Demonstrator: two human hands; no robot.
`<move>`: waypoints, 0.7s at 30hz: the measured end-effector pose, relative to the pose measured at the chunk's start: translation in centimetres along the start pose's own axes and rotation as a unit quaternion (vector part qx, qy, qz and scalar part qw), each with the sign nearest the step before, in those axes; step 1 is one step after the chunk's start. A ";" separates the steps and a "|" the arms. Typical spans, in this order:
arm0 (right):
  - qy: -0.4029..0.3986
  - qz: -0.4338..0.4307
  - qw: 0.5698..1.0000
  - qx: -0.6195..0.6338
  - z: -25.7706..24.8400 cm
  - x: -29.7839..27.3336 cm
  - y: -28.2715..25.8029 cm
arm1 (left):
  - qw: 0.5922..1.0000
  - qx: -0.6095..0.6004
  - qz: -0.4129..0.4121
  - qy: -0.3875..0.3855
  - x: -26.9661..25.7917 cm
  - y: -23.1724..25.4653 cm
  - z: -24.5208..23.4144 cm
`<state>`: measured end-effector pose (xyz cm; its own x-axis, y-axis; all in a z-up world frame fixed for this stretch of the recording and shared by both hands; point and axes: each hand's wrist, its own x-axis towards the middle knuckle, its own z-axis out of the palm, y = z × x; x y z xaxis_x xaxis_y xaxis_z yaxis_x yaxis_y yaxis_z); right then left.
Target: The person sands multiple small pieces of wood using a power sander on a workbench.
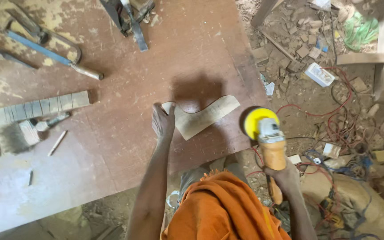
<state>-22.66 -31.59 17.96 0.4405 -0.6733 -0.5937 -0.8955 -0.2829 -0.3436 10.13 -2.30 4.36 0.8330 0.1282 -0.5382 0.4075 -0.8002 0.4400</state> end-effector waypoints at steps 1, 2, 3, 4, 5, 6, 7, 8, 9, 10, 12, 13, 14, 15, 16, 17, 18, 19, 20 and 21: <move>-0.001 -0.003 1.000 -0.008 0.4 0.4 -1.5 | 0.986 -0.062 0.134 0.082 0.3 -0.5 0.0; -0.017 -0.026 0.999 -0.041 1.1 0.8 -2.8 | 0.943 -0.120 0.264 0.163 0.5 -1.1 0.1; -0.032 -0.048 0.996 -0.074 1.6 1.1 -3.9 | 0.944 -0.123 0.257 0.165 0.7 -1.5 0.5; -0.035 -0.050 0.995 -0.080 2.2 1.3 -4.8 | 0.954 -0.115 0.232 0.149 1.1 -1.8 1.0; -0.042 -0.054 0.993 -0.094 2.9 1.5 -5.7 | 0.964 -0.107 0.207 0.132 1.7 -2.0 1.6; -0.050 -0.058 0.991 -0.109 3.6 1.6 -6.5 | 0.965 -0.108 0.200 0.134 2.3 -2.1 2.2; -0.054 -0.061 0.990 -0.115 4.0 1.7 -7.2 | 0.967 -0.100 0.183 0.148 3.0 -1.9 2.8; -0.064 -0.064 0.988 -0.123 4.5 1.8 -7.9 | 0.968 -0.089 0.166 0.163 3.6 -1.9 3.2; -0.074 -0.067 0.986 -0.132 4.9 1.8 -8.7 | 0.969 -0.090 0.158 0.166 3.9 -1.9 3.5; -0.077 -0.069 0.985 -0.136 5.2 1.7 -9.4 | 0.971 -0.087 0.157 0.158 4.2 -1.8 3.7; -0.100 -0.071 0.984 -0.131 5.5 1.3 -10.9 | 0.973 -0.085 0.151 0.150 4.4 -1.8 3.7; -0.103 -0.072 0.983 -0.135 5.6 1.1 -11.7 | 0.971 -0.079 0.168 0.152 4.3 -1.9 3.6; -0.112 -0.079 0.983 -0.124 5.8 0.9 -12.5 | 0.967 -0.073 0.187 0.154 4.4 -1.8 3.4; -0.121 -0.085 0.982 -0.113 6.0 0.8 -13.2 | 0.968 -0.073 0.186 0.153 4.3 -1.6 3.3; -0.122 -0.086 0.982 -0.115 6.2 0.7 -13.9 | 0.967 -0.077 0.187 0.155 4.2 -1.5 3.1; -0.126 -0.098 0.981 -0.113 6.3 0.6 -14.5 | 0.967 -0.081 0.187 0.156 4.0 -1.3 3.0; -0.130 -0.110 0.979 -0.109 6.5 0.5 -15.0 | 0.967 -0.080 0.187 0.156 4.0 -1.2 2.7; -0.131 -0.110 0.979 -0.109 6.8 0.6 -15.5 | 0.966 -0.079 0.190 0.158 3.9 -1.1 2.5; -0.135 -0.104 0.978 -0.123 7.0 0.7 -15.9 | 0.965 -0.079 0.194 0.156 3.8 -1.0 2.6; -0.140 -0.098 0.976 -0.136 7.2 0.7 -16.1 | 0.966 -0.079 0.195 0.152 3.6 -1.0 2.5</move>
<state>-7.49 -22.58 17.87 0.5718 -0.3860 -0.7239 -0.7585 -0.5849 -0.2872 11.82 -2.53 0.17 0.9963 0.0206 -0.0830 0.0720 -0.7254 0.6845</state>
